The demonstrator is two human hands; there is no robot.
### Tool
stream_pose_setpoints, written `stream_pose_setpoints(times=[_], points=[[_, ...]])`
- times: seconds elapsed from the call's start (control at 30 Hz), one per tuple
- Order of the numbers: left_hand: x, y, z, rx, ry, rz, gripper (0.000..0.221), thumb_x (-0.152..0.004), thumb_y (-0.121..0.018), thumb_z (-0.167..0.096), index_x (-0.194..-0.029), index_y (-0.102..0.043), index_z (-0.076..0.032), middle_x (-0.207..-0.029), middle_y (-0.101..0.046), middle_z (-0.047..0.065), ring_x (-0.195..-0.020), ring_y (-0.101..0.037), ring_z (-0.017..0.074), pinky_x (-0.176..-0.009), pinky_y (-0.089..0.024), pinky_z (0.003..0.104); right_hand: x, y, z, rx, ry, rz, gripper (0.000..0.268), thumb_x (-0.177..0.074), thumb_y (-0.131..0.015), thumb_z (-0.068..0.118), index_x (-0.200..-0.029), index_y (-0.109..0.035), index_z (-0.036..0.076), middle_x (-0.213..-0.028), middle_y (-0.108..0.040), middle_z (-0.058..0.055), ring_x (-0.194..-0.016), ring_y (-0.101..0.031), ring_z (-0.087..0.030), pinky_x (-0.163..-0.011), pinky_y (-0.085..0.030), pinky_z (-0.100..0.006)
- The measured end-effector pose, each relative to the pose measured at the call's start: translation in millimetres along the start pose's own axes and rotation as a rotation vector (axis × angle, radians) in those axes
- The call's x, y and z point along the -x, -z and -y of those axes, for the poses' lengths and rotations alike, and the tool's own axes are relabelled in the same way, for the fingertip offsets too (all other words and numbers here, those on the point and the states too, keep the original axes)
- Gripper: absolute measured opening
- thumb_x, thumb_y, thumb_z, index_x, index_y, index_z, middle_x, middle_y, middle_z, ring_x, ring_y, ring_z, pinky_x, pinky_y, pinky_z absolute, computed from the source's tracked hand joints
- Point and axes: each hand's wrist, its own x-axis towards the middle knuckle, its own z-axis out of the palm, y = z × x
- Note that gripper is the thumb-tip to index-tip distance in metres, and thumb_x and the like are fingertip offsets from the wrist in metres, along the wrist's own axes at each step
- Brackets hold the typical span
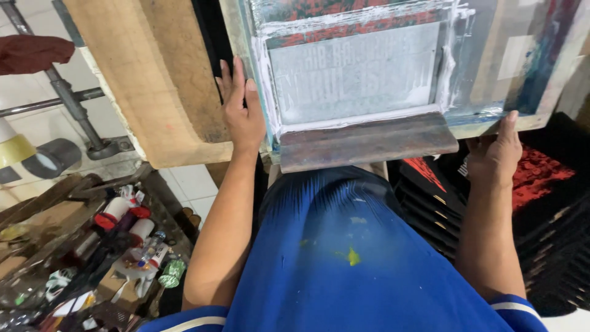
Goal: Screen printing a design onto t-shirts using a squeegee and white ink
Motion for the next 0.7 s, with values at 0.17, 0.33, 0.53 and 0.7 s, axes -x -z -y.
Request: stream_pose_setpoints(times=[0.17, 0.33, 0.53, 0.7], points=[[1, -2, -1, -0.057, -0.007, -0.010, 0.043, -0.117, -0.045, -0.023, -0.157, -0.044, -0.007, -0.162, -0.046, 0.011, -0.159, -0.031, 0.0338, -0.136, -0.019, 0.053, 23, 13, 0, 0.274, 0.941, 0.028, 0.075, -0.125, -0.082, 0.030, -0.166, -0.021, 0.015, -0.174, -0.019, -0.011, -0.166, -0.021, -0.027, -0.139, -0.032, -0.046], [1, -2, -2, -0.087, -0.016, -0.010, 0.044, -0.117, -0.043, -0.026, -0.157, -0.045, -0.008, -0.162, -0.047, 0.009, -0.158, -0.033, 0.0350, -0.135, -0.022, 0.053, 186, -75, 23, 1.051, 1.222, 0.880, 0.067, -0.083, -0.075, 0.061, -0.133, -0.065, 0.017, -0.128, -0.066, -0.009, -0.126, -0.056, -0.036, -0.108, -0.035, -0.052], [3, -5, 6, -0.154, -0.035, -0.015, 0.043, -0.116, -0.046, -0.022, -0.157, -0.045, -0.009, -0.161, -0.048, 0.010, -0.157, -0.036, 0.0358, -0.132, -0.025, 0.055, 185, -105, 3, 1.286, 1.463, 0.857, 0.035, -0.097, -0.071, 0.030, -0.126, -0.073, 0.011, -0.111, -0.066, -0.007, -0.094, -0.054, -0.029, -0.076, -0.042, -0.046], [5, -10, 14, -0.084, -0.059, -0.048, 0.044, -0.119, -0.044, -0.031, -0.161, -0.040, -0.018, -0.165, -0.044, 0.003, -0.161, -0.028, 0.0325, -0.137, -0.023, 0.056, 162, -137, 3, 1.381, 1.693, 0.782, 0.026, -0.089, -0.069, 0.017, -0.115, -0.064, 0.012, -0.111, -0.065, -0.006, -0.093, -0.060, -0.030, -0.072, -0.045, -0.043]])
